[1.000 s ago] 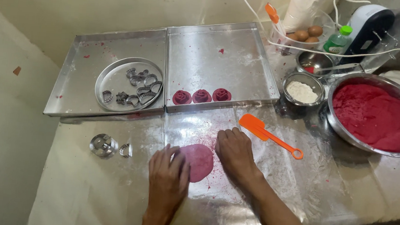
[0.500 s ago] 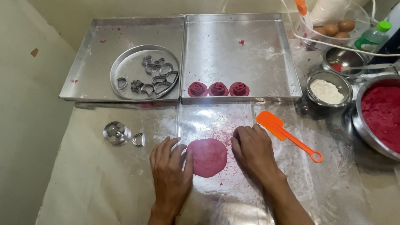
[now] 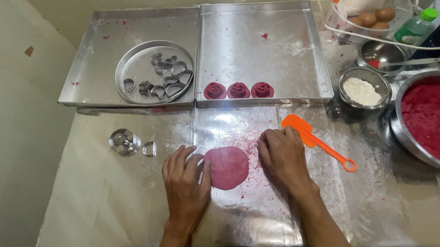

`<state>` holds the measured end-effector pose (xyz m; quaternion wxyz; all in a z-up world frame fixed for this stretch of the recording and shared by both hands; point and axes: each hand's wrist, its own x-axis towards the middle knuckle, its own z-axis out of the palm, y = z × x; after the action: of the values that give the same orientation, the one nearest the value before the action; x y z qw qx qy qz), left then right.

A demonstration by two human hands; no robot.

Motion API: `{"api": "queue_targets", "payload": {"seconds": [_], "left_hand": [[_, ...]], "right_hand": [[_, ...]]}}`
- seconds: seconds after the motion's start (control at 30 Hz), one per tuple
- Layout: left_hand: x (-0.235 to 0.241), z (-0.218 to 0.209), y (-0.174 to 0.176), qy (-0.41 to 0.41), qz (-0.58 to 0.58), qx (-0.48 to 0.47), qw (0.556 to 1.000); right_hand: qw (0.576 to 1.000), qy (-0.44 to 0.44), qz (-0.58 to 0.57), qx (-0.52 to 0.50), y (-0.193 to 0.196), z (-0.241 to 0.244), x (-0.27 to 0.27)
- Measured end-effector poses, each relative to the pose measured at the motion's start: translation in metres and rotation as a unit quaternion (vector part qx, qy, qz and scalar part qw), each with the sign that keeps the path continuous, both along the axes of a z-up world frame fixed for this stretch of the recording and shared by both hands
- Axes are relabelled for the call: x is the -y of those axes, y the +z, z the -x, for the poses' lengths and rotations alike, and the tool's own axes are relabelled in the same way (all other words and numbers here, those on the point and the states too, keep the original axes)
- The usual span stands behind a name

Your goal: Flattening a piece of pink dough on a metal surface using a spatula and hands

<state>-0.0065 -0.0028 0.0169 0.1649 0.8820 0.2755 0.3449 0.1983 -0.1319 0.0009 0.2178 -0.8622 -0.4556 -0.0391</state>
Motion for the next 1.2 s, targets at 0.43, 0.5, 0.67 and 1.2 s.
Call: {"api": "queue_targets", "payload": {"seconds": [0.43,0.5,0.67,1.2], "left_hand": [[-0.001,0.000,-0.002,0.003,-0.005,0.000,1.000],[-0.002,0.000,-0.002,0.000,-0.013,0.005,1.000],[-0.001,0.000,0.000,-0.006,-0.009,0.000,1.000],[-0.001,-0.001,-0.005,-0.020,-0.015,-0.006,1.000]], "right_hand": [[0.998,0.059,-0.017,-0.019,-0.008,-0.008,0.012],[0.996,0.074,0.015,0.048,-0.016,-0.008,0.008],[0.995,0.082,0.001,0.052,-0.008,-0.001,0.007],[0.999,0.030,0.003,0.035,-0.001,0.008,-0.003]]}}
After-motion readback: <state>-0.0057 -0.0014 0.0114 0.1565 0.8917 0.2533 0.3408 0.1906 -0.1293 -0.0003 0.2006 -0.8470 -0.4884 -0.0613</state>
